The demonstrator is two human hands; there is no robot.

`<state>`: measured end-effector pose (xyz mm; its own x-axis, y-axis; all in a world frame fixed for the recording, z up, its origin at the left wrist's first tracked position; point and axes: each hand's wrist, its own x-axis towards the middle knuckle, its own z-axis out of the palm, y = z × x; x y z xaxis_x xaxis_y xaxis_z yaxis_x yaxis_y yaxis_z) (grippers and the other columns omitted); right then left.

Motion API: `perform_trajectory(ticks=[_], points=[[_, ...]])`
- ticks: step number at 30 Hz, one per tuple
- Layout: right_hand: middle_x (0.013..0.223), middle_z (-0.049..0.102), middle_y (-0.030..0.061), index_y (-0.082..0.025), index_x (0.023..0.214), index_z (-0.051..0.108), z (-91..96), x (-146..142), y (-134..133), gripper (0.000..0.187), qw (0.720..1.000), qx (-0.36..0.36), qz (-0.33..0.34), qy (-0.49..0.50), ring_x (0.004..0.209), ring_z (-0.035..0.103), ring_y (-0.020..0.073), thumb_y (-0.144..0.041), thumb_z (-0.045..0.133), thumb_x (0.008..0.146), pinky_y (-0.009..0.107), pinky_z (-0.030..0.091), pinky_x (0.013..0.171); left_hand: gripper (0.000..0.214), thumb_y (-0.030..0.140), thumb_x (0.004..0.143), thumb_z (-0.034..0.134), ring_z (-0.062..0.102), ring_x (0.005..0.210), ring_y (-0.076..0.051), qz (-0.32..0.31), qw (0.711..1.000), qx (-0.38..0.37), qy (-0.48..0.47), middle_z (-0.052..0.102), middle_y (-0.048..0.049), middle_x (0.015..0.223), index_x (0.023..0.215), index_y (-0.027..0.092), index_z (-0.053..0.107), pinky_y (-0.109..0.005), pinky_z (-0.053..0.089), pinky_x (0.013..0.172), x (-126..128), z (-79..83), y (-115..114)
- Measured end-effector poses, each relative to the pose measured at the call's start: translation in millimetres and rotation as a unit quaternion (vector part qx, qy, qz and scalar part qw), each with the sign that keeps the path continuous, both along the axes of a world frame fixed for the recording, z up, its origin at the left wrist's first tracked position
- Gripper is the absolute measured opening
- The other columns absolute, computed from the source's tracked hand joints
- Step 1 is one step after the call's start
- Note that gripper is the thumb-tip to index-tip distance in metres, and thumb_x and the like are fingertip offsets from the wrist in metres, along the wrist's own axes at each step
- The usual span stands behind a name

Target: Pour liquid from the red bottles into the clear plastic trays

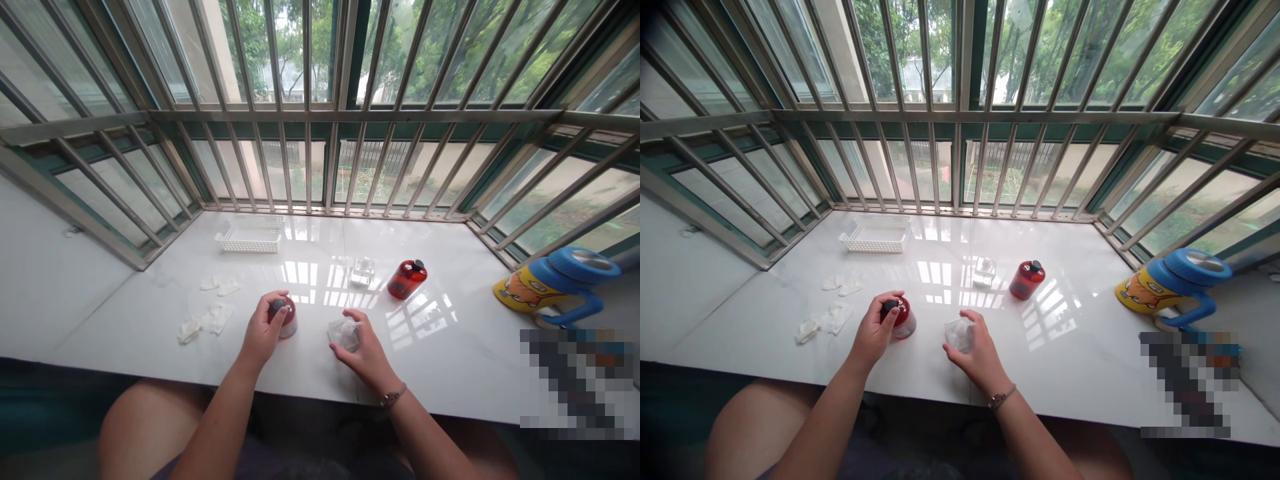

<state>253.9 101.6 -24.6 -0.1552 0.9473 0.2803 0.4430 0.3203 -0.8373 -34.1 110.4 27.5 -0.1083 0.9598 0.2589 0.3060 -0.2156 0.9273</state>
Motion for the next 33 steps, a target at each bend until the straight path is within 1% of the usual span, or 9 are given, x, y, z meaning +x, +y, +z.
perform_trajectory(ticks=[4, 6, 10, 13, 16, 21, 27, 30, 33], points=[[0.149, 0.06, 0.0115, -0.029, 0.146, 0.053, 0.0, 0.4, 0.1, 0.069, 1.0, 0.004, -0.002, -0.001, 0.143, 0.059, 0.0346, -0.04, 0.084, 0.086, 0.054, 0.05, 0.124, 0.035, 0.056, 0.104, 0.067, 0.063, 0.138, -0.031, 0.006, 0.999, -0.013, -0.034, 0.068, -0.0123, 0.146, 0.123, 0.028, 0.059, -0.051, 0.05, 0.118, 0.6, -3.3, -0.4], [0.149, 0.06, 0.0116, -0.029, 0.146, 0.053, 0.2, 0.4, 0.2, 0.069, 1.0, 0.004, -0.003, 0.0, 0.142, 0.06, 0.0346, -0.04, 0.084, 0.086, 0.054, 0.05, 0.123, 0.036, 0.056, 0.104, 0.068, 0.064, 0.138, -0.031, 0.005, 0.999, -0.019, -0.038, 0.068, -0.0117, 0.146, 0.124, 0.028, 0.059, -0.05, 0.051, 0.117, 0.2, -2.3, -1.0], [0.149, 0.059, 0.0118, -0.029, 0.147, 0.052, 0.4, 0.3, 0.3, 0.069, 1.0, 0.003, -0.001, 0.001, 0.143, 0.059, 0.0345, -0.04, 0.083, 0.086, 0.054, 0.05, 0.124, 0.04, 0.057, 0.106, 0.063, 0.064, 0.137, -0.031, -0.009, 1.0, -0.018, 0.014, 0.068, -0.0109, 0.146, 0.135, 0.029, 0.066, -0.049, 0.05, 0.118, -1.1, 3.3, -1.2], [0.15, 0.058, 0.0124, -0.029, 0.147, 0.051, -0.2, 0.3, 0.3, 0.069, 1.0, 0.002, 0.003, 0.0, 0.144, 0.058, 0.0346, -0.04, 0.083, 0.087, 0.056, 0.049, 0.124, 0.036, 0.056, 0.107, 0.061, 0.063, 0.137, -0.031, -0.014, 1.0, 0.002, 0.027, 0.069, -0.0109, 0.145, 0.128, 0.028, 0.07, -0.048, 0.049, 0.12, -1.4, 5.3, -0.6], [0.15, 0.058, 0.0125, -0.029, 0.147, 0.051, -1.2, 0.3, 0.3, 0.069, 1.0, 0.002, 0.004, -0.001, 0.144, 0.058, 0.0347, -0.04, 0.083, 0.087, 0.056, 0.048, 0.125, 0.034, 0.056, 0.106, 0.064, 0.065, 0.135, -0.031, -0.006, 1.0, -0.002, 0.006, 0.069, -0.0117, 0.145, 0.122, 0.027, 0.069, -0.05, 0.048, 0.12, -1.3, 2.9, 0.1], [0.15, 0.058, 0.0124, -0.029, 0.146, 0.051, -1.2, 0.4, 0.4, 0.068, 1.0, 0.005, 0.003, -0.001, 0.144, 0.058, 0.0352, -0.04, 0.082, 0.087, 0.057, 0.049, 0.124, 0.035, 0.057, 0.103, 0.068, 0.064, 0.137, -0.032, 0.002, 0.999, -0.017, -0.03, 0.068, -0.013, 0.147, 0.122, 0.027, 0.063, -0.052, 0.049, 0.119, 0.0, -2.1, 0.4], [0.15, 0.059, 0.0128, -0.029, 0.146, 0.051, -1.2, 0.6, 0.6, 0.068, 1.0, 0.007, 0.003, -0.004, 0.143, 0.058, 0.0351, -0.04, 0.082, 0.087, 0.056, 0.05, 0.123, 0.038, 0.058, 0.102, 0.069, 0.064, 0.138, -0.032, 0.006, 0.999, -0.02, -0.047, 0.068, -0.0142, 0.146, 0.122, 0.027, 0.059, -0.054, 0.049, 0.119, 1.1, -2.4, -0.1], [0.149, 0.059, 0.0121, -0.029, 0.146, 0.052, -0.6, 0.6, 0.2, 0.068, 1.0, 0.007, 0.001, -0.003, 0.143, 0.059, 0.0346, -0.041, 0.083, 0.086, 0.055, 0.05, 0.124, 0.04, 0.059, 0.102, 0.069, 0.064, 0.138, -0.032, 0.007, 0.999, -0.025, -0.041, 0.068, -0.0128, 0.147, 0.126, 0.027, 0.062, -0.052, 0.049, 0.12, 0.2, -1.1, -0.2], [0.15, 0.058, 0.0119, -0.029, 0.146, 0.052, 0.8, 0.7, -0.2, 0.068, 1.0, 0.001, 0.002, -0.003, 0.143, 0.058, 0.0343, -0.041, 0.083, 0.087, 0.054, 0.049, 0.124, 0.044, 0.06, 0.103, 0.067, 0.065, 0.135, -0.032, 0.002, 0.999, -0.036, -0.01, 0.069, -0.0114, 0.145, 0.134, 0.028, 0.066, -0.051, 0.05, 0.12, -0.6, 3.0, -0.8]])
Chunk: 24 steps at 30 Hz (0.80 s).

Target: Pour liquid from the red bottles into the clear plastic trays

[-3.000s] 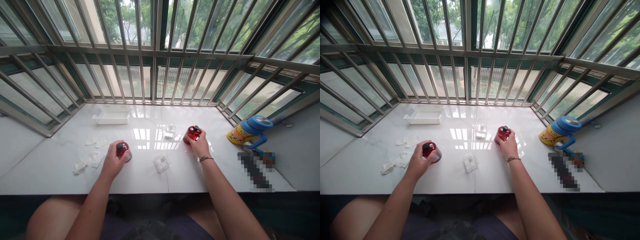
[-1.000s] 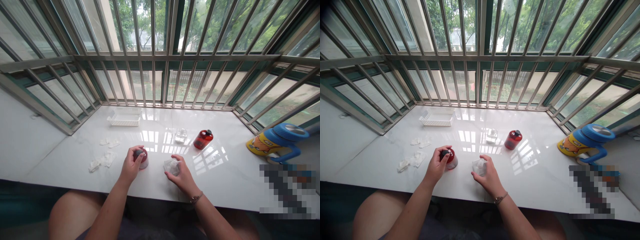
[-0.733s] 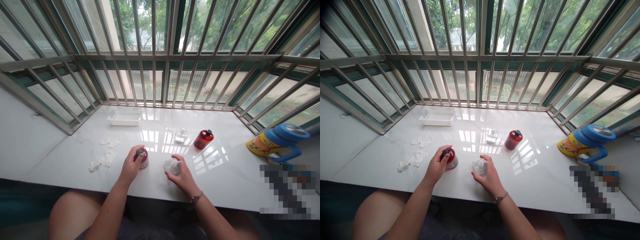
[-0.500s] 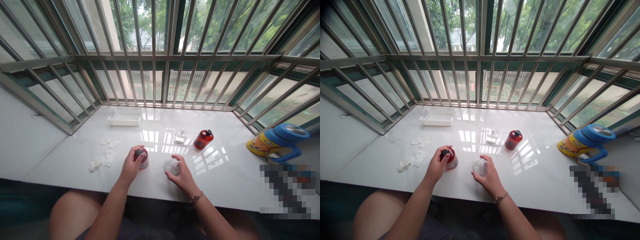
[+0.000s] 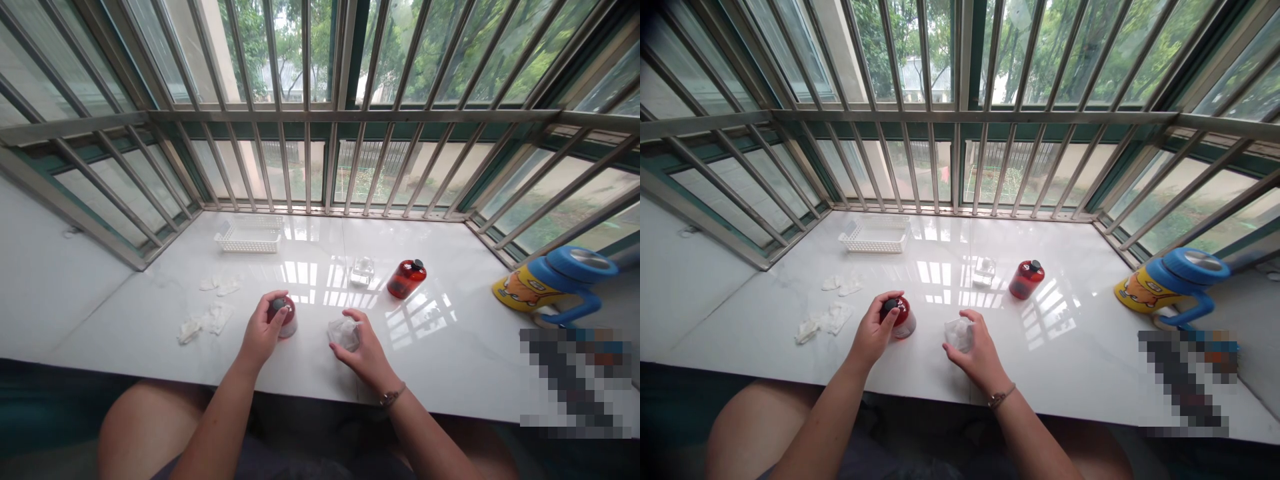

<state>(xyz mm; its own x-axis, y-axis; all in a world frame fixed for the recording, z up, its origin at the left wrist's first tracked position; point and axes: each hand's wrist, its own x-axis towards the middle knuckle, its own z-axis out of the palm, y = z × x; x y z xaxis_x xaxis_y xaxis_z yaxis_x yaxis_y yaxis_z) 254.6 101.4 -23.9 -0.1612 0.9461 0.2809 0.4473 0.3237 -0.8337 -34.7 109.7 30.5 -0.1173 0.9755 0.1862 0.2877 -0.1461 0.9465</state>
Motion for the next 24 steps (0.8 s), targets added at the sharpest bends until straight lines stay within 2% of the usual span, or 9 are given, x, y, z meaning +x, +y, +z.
perform_trajectory(ticks=[5, 10, 18, 24], points=[[0.15, 0.057, 0.012, -0.029, 0.146, 0.051, 1.1, 0, 0, 0.067, 1.0, -0.007, 0.003, 0.001, 0.144, 0.057, 0.0345, -0.041, 0.082, 0.088, 0.056, 0.048, 0.125, 0.037, 0.057, 0.105, 0.064, 0.064, 0.136, -0.031, -0.013, 0.998, 0.047, 0.027, 0.071, -0.01, 0.139, 0.128, 0.028, 0.073, -0.05, 0.048, 0.123, 1, 6.5, 0], [0.15, 0.057, 0.0123, -0.029, 0.146, 0.05, -0.2, 0, 0, 0.068, 1.0, -0.008, 0.004, 0.001, 0.144, 0.057, 0.0344, -0.04, 0.082, 0.088, 0.056, 0.048, 0.125, 0.038, 0.058, 0.105, 0.065, 0.064, 0.136, -0.033, -0.021, 0.998, 0.046, 0.028, 0.071, -0.0113, 0.14, 0.126, 0.028, 0.074, -0.052, 0.048, 0.124, -1, 6.9, 1], [0.15, 0.057, 0.0119, -0.029, 0.147, 0.05, -1.7, 0, 1, 0.068, 1.0, -0.001, 0.004, -0.001, 0.144, 0.057, 0.0351, -0.042, 0.082, 0.087, 0.057, 0.048, 0.125, 0.047, 0.056, 0.113, 0.047, 0.046, 0.158, -0.034, -0.09, 0.995, 0.042, 0.001, 0.055, -0.0137, 0.165, 0.143, 0.026, 0.067, -0.055, 0.037, 0.133, -15, 6.3, -3], [0.15, 0.057, 0.0125, -0.029, 0.146, 0.051, -2.7, 1, 1, 0.067, 1.0, 0.0, 0.002, -0.002, 0.144, 0.057, 0.0356, -0.043, 0.082, 0.088, 0.058, 0.048, 0.125, 0.036, 0.05, 0.107, 0.066, 0.061, 0.145, -0.033, -0.062, 0.996, 0.011, -0.065, 0.059, -0.0161, 0.16, 0.133, 0.026, 0.058, -0.052, 0.055, 0.117, -11, -2.1, -5]])
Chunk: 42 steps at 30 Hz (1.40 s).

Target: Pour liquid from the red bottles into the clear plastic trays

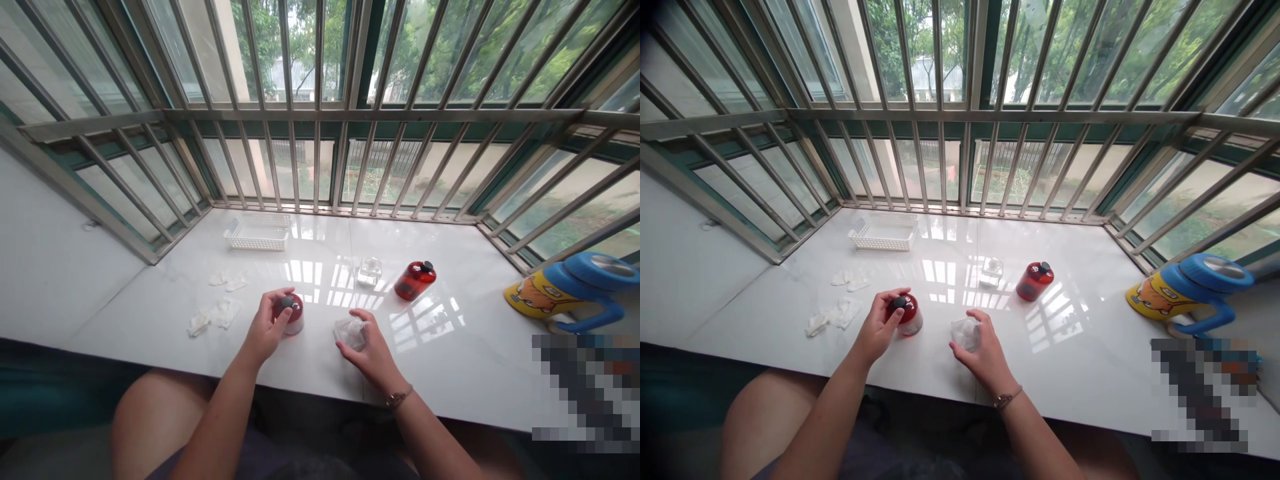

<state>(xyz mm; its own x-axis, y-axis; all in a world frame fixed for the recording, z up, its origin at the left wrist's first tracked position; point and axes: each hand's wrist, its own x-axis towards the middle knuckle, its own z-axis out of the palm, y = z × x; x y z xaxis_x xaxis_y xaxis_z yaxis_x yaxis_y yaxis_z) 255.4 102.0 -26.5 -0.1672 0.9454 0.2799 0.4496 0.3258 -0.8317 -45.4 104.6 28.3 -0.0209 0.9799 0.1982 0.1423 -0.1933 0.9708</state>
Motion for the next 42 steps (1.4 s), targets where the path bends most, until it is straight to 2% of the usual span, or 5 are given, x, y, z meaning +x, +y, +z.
perform_trajectory(ticks=[10, 15, 27, 30, 42], points=[[0.15, 0.058, 0.0119, -0.029, 0.145, 0.052, -0.2, -0.3, -0.2, 0.067, 1.0, 0.004, -0.004, 0.0, 0.143, 0.058, 0.0354, -0.043, 0.082, 0.088, 0.057, 0.05, 0.123, 0.038, 0.05, 0.099, 0.077, 0.069, 0.137, -0.033, 0.013, 0.999, -0.005, -0.032, 0.067, -0.0164, 0.151, 0.121, 0.025, 0.057, -0.053, 0.06, 0.112, 3.4, 7.1, 2.1], [0.15, 0.057, 0.0118, -0.029, 0.146, 0.052, -0.1, -0.1, -0.1, 0.067, 1.0, -0.002, -0.001, -0.003, 0.143, 0.058, 0.0351, -0.043, 0.082, 0.088, 0.057, 0.049, 0.123, 0.048, 0.05, 0.101, 0.074, 0.063, 0.144, -0.033, 0.007, 1.0, -0.015, 0.021, 0.064, -0.0148, 0.156, 0.142, 0.027, 0.061, -0.055, 0.05, 0.124, 2.2, 6.3, 1.6], [0.15, 0.057, 0.0126, -0.029, 0.146, 0.05, -0.4, -0.2, 0.1, 0.065, 1.0, 0.007, 0.0, -0.004, 0.143, 0.057, 0.0346, -0.043, 0.081, 0.09, 0.057, 0.049, 0.124, 0.043, 0.051, 0.103, 0.071, 0.066, 0.141, -0.032, 0.013, 0.999, -0.007, 0.03, 0.065, -0.0149, 0.153, 0.136, 0.027, 0.059, -0.053, 0.052, 0.122, 4.5, 5.9, 2.2], [0.15, 0.057, 0.0124, -0.029, 0.145, 0.05, -1.0, 0.1, 0.5, 0.065, 1.0, 0.006, 0.002, -0.007, 0.144, 0.057, 0.0346, -0.043, 0.081, 0.09, 0.057, 0.048, 0.124, 0.035, 0.049, 0.102, 0.074, 0.068, 0.137, -0.031, 0.013, 1.0, 0.001, -0.022, 0.067, -0.0145, 0.15, 0.121, 0.026, 0.057, -0.053, 0.058, 0.115, 5.1, 4.9, 2.6], [0.149, 0.057, 0.0117, -0.029, 0.146, 0.051, 0.2, -0.3, 0.1, 0.066, 1.0, 0.007, 0.002, -0.005, 0.142, 0.058, 0.0346, -0.043, 0.082, 0.089, 0.056, 0.049, 0.123, 0.044, 0.047, 0.099, 0.077, 0.068, 0.137, -0.032, 0.031, 0.999, -0.001, -0.044, 0.068, -0.014, 0.148, 0.13, 0.027, 0.053, -0.055, 0.058, 0.115, 7.2, 4.9, 2.2]])
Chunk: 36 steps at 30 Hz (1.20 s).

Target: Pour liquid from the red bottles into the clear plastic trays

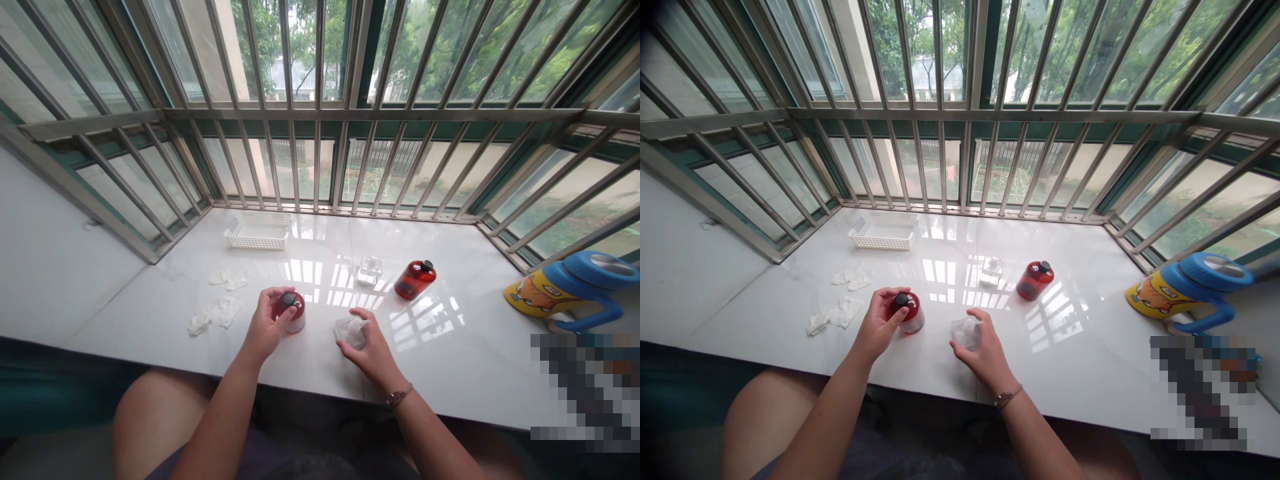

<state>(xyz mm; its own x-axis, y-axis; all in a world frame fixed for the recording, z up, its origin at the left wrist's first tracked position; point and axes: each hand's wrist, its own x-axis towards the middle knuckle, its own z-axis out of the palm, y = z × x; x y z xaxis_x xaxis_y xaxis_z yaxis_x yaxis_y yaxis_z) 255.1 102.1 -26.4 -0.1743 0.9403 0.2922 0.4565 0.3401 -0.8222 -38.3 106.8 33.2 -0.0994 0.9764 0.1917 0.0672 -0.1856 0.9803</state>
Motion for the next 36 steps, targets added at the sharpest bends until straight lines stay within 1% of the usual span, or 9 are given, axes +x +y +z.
perform_trajectory(ticks=[4, 7, 15, 20, 23, 26, 29, 33, 36], points=[[0.149, 0.058, 0.0114, -0.029, 0.146, 0.051, 0.1, 0, 0, 0.066, 1.0, 0.003, -0.004, 0.002, 0.142, 0.059, 0.0342, -0.042, 0.082, 0.089, 0.054, 0.05, 0.122, 0.041, 0.048, 0.102, 0.074, 0.066, 0.14, -0.032, -0.014, 0.998, -0.01, 0.053, 0.065, -0.0144, 0.152, 0.134, 0.027, 0.06, -0.054, 0.052, 0.122, -2, 1.0, 0], [0.149, 0.058, 0.0118, -0.029, 0.146, 0.052, -0.9, 0, 0, 0.066, 1.0, 0.001, -0.004, 0.003, 0.142, 0.059, 0.0344, -0.042, 0.082, 0.088, 0.055, 0.05, 0.122, 0.036, 0.048, 0.101, 0.075, 0.068, 0.136, -0.031, -0.012, 1.0, -0.006, 0.028, 0.066, -0.0142, 0.151, 0.124, 0.026, 0.061, -0.053, 0.056, 0.117, -2, 1.4, 0], [0.149, 0.057, 0.0127, -0.029, 0.146, 0.05, -1.1, 0, 1, 0.067, 1.0, 0.0, 0.004, 0.006, 0.143, 0.057, 0.0352, -0.042, 0.081, 0.089, 0.058, 0.048, 0.123, 0.039, 0.051, 0.101, 0.074, 0.068, 0.136, -0.031, 0.032, 0.999, 0.008, 0.005, 0.068, -0.0142, 0.15, 0.128, 0.025, 0.066, -0.049, 0.059, 0.112, 7, 7.7, 1], [0.15, 0.055, 0.0132, -0.028, 0.146, 0.05, -0.1, 0, 0, 0.066, 1.0, -0.008, 0.005, 0.012, 0.144, 0.056, 0.0355, -0.041, 0.081, 0.089, 0.059, 0.047, 0.124, 0.037, 0.047, 0.101, 0.073, 0.07, 0.131, -0.029, 0.131, 0.989, 0.046, 0.049, 0.071, -0.0118, 0.145, 0.13, 0.025, 0.067, -0.046, 0.059, 0.11, -20, 20.6, 1], [0.15, 0.055, 0.0128, -0.029, 0.147, 0.049, 0.1, 0, 0, 0.067, 1.0, -0.015, 0.004, 0.01, 0.144, 0.055, 0.0358, -0.042, 0.081, 0.089, 0.06, 0.046, 0.125, 0.03, 0.04, 0.099, 0.074, 0.074, 0.113, -0.03, 0.185, 0.947, 0.013, 0.261, 0.077, -0.0099, 0.132, 0.125, 0.025, 0.071, -0.047, 0.06, 0.1, -52, 24.6, 2], [0.15, 0.056, 0.0126, -0.029, 0.147, 0.049, 0.6, 0, -1, 0.066, 1.0, -0.015, 0.004, 0.01, 0.144, 0.056, 0.0356, -0.042, 0.081, 0.09, 0.06, 0.047, 0.124, 0.015, 0.019, 0.096, 0.067, 0.07, 0.112, -0.034, 0.107, 0.844, -0.028, 0.525, 0.078, -0.0114, 0.117, 0.109, 0.022, 0.073, -0.051, 0.057, 0.1, -79, 20.6, 6], [0.15, 0.056, 0.012, -0.03, 0.146, 0.05, 1.3, 0, -1, 0.066, 1.0, -0.014, 0.002, 0.008, 0.143, 0.057, 0.0355, -0.043, 0.081, 0.089, 0.059, 0.048, 0.123, 0.019, 0.007, 0.088, 0.063, 0.068, 0.11, -0.039, 0.034, 0.775, -0.073, 0.627, 0.078, -0.0117, 0.103, 0.096, 0.022, 0.073, -0.054, 0.056, 0.095, -89, 9.8, 9], [0.15, 0.056, 0.0117, -0.03, 0.146, 0.05, 1.2, 0, -1, 0.066, 1.0, -0.014, 0.0, 0.004, 0.143, 0.057, 0.0353, -0.043, 0.081, 0.089, 0.059, 0.048, 0.123, 0.039, 0.005, 0.085, 0.064, 0.067, 0.122, -0.039, 0.017, 0.782, -0.08, 0.618, 0.076, -0.0132, 0.125, 0.119, 0.021, 0.074, -0.055, 0.058, 0.101, -87, -0.4, 7], [0.151, 0.056, 0.0122, -0.029, 0.146, 0.05, 0.2, 0, 0, 0.066, 1.0, -0.012, 0.001, 0.003, 0.144, 0.056, 0.0353, -0.043, 0.08, 0.089, 0.059, 0.048, 0.124, 0.047, 0.014, 0.096, 0.061, 0.062, 0.139, -0.035, 0.02, 0.839, -0.018, 0.543, 0.068, -0.0134, 0.145, 0.143, 0.022, 0.062, -0.056, 0.052, 0.118, -76, 5.8, -1]])
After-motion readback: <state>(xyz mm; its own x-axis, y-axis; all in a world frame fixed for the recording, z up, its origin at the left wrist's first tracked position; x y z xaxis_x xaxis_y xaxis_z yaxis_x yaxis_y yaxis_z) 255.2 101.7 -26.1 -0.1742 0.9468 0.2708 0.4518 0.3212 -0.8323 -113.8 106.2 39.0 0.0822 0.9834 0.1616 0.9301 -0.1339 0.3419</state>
